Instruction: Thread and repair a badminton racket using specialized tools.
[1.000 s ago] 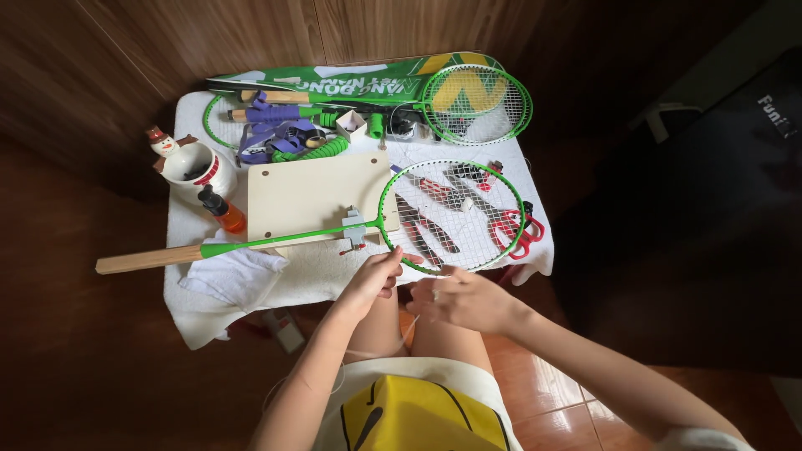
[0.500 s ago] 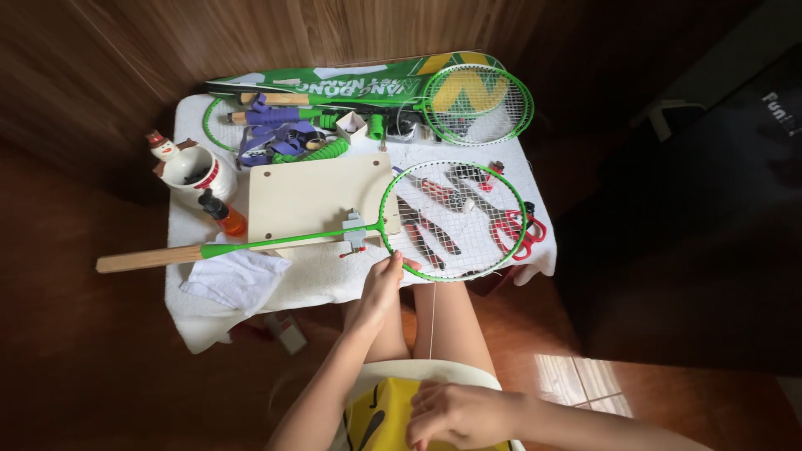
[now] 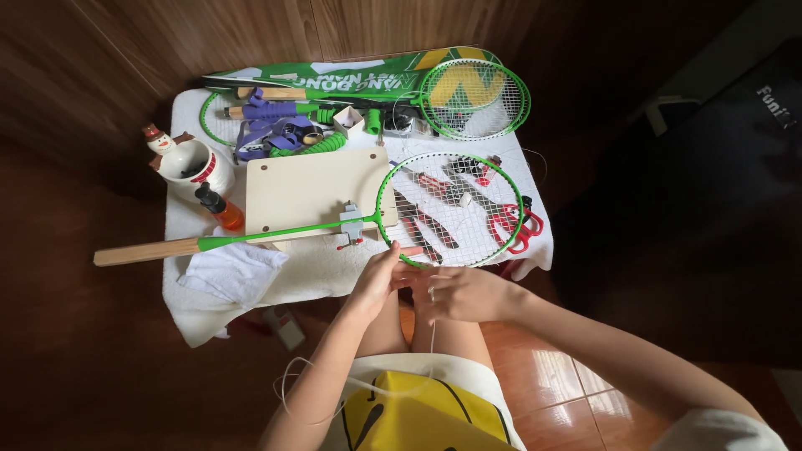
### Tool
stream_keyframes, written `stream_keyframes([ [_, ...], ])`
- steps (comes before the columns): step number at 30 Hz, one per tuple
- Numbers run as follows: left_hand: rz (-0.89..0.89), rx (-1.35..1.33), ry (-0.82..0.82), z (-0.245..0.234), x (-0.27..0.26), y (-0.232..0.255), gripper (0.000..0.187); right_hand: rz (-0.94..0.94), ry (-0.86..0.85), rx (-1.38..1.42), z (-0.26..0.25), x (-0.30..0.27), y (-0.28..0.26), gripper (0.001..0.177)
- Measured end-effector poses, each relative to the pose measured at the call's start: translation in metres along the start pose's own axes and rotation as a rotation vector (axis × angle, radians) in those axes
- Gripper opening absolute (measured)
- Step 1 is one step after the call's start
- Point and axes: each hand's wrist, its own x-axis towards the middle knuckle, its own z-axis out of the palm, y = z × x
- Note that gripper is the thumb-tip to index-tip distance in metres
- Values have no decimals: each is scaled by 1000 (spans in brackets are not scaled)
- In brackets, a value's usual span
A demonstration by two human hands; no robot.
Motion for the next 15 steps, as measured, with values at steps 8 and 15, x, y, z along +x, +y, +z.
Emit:
stream_keyframes([
  [8, 36, 110, 160, 3, 14, -18, 60, 113, 30, 258, 33, 9, -42, 13],
  [15, 68, 114, 164, -2, 19, -22, 61, -74, 21, 830, -24, 15, -139, 12],
])
